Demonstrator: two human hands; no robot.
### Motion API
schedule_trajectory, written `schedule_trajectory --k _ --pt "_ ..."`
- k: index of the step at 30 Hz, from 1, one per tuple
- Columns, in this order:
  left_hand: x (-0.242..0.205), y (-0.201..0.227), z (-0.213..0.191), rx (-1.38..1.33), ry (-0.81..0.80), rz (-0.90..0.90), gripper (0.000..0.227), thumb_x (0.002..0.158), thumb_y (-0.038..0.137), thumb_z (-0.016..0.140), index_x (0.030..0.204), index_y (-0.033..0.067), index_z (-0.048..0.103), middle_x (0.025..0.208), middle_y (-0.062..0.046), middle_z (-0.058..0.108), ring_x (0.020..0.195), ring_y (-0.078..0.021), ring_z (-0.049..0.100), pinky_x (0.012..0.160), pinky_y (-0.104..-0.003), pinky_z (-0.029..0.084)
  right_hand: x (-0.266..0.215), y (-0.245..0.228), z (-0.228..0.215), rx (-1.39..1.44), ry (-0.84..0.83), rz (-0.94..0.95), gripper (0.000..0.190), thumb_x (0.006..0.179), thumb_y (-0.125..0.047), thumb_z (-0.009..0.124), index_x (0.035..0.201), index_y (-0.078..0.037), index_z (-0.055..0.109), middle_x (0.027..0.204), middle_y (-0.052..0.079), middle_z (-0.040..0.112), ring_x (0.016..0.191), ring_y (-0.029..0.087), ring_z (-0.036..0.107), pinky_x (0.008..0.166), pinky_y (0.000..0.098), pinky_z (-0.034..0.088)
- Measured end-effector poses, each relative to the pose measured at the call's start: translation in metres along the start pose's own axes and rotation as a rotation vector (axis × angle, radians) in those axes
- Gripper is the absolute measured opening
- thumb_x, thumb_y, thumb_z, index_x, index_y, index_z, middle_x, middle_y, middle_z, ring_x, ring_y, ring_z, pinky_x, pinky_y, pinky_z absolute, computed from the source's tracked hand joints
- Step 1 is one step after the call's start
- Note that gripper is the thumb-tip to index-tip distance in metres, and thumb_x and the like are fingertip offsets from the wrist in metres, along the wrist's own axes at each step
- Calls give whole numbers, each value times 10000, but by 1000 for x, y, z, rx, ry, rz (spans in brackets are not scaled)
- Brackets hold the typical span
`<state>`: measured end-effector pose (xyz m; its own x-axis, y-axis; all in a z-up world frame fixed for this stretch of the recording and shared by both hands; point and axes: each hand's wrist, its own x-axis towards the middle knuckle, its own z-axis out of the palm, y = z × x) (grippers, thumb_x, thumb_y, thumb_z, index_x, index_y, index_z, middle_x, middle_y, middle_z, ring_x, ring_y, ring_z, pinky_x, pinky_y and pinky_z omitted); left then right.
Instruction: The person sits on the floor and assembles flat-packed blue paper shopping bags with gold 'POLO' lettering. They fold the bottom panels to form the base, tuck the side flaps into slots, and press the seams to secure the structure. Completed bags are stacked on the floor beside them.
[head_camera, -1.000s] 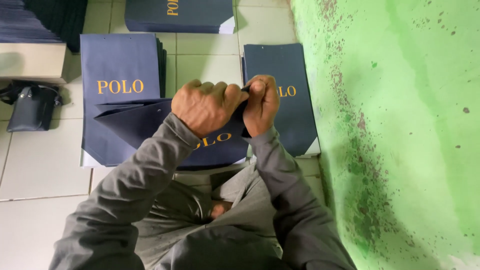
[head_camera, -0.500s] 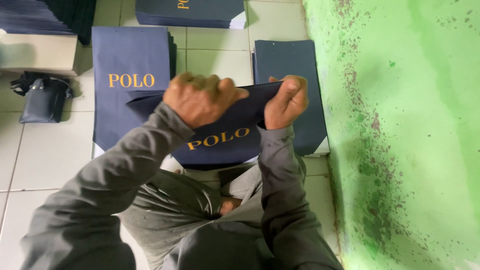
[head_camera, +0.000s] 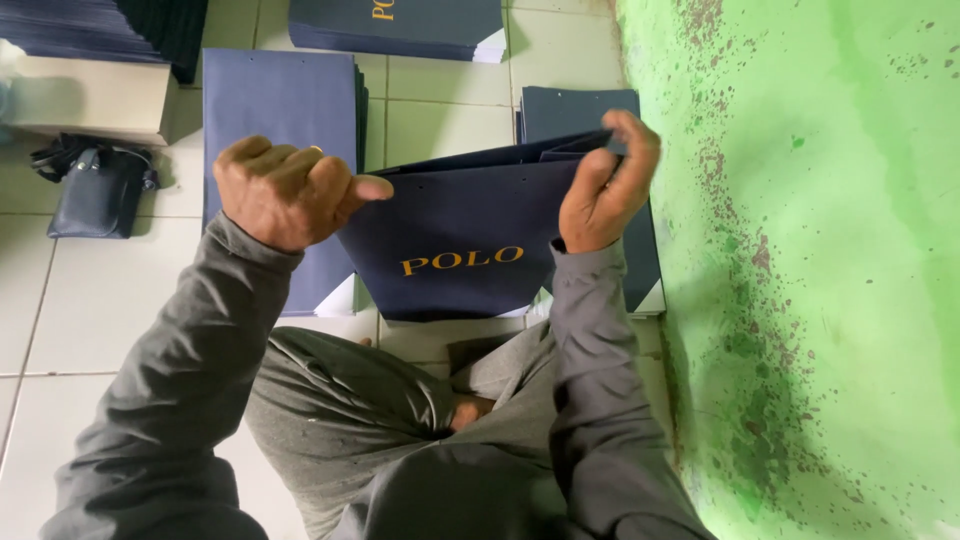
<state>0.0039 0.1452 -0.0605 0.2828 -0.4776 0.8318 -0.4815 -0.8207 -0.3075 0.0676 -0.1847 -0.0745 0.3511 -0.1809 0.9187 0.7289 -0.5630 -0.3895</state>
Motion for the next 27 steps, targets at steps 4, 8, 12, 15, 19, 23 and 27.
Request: schedule_trajectory --k 4,8,12,15,19,23,27 --pt "9 6 0 94 -54 3 727 1126 665 623 622 236 320 510 90 337 403 -101 282 489 -274 293 10 -12 6 -447 -207 -432 637 1064 -618 274 1137 -134 682 1241 63 670 1355 309 494 1272 529 86" --pt "18 14 -2 151 -22 42 695 1126 641 685 668 220 377 604 66 462 540 -117 374 602 -292 309 10 -23 14 -365 -451 -741 604 1149 -585 346 950 -125 682 789 -11 560 637 161 530 1210 640 238" --pt "26 35 20 164 27 -15 499 1123 434 535 707 168 459 634 -14 438 563 -230 498 611 -342 421 13 -32 36 -310 -295 -827 477 1078 -524 441 839 -122 535 680 8 416 517 196 523 750 384 599" --pt "35 59 30 196 101 -70 362 1034 314 602 725 174 472 630 -12 432 533 -221 505 568 -336 401 14 -38 37 -257 -272 -895 370 1044 -431 579 809 -147 540 653 -29 383 459 157 438 579 305 523" --pt "48 57 27 145 202 -44 441 1065 356 570 694 160 433 591 -13 399 465 -209 460 518 -317 397 30 -35 19 -213 -314 -977 434 1057 -492 547 837 -118 531 624 -21 391 433 134 421 517 259 478" --pt "32 45 27 62 170 -37 568 1069 557 614 690 157 476 577 3 466 462 -177 496 546 -296 411 31 -4 -10 -179 -458 -972 489 1056 -546 533 795 -134 499 582 -41 356 400 126 403 478 251 447" --pt "21 35 26 55 175 -4 622 1033 641 632 706 148 439 601 -28 430 480 -209 489 549 -320 412 48 5 -44 -199 -610 -869 547 1021 -617 602 784 -137 492 540 -43 354 385 146 428 470 273 456"
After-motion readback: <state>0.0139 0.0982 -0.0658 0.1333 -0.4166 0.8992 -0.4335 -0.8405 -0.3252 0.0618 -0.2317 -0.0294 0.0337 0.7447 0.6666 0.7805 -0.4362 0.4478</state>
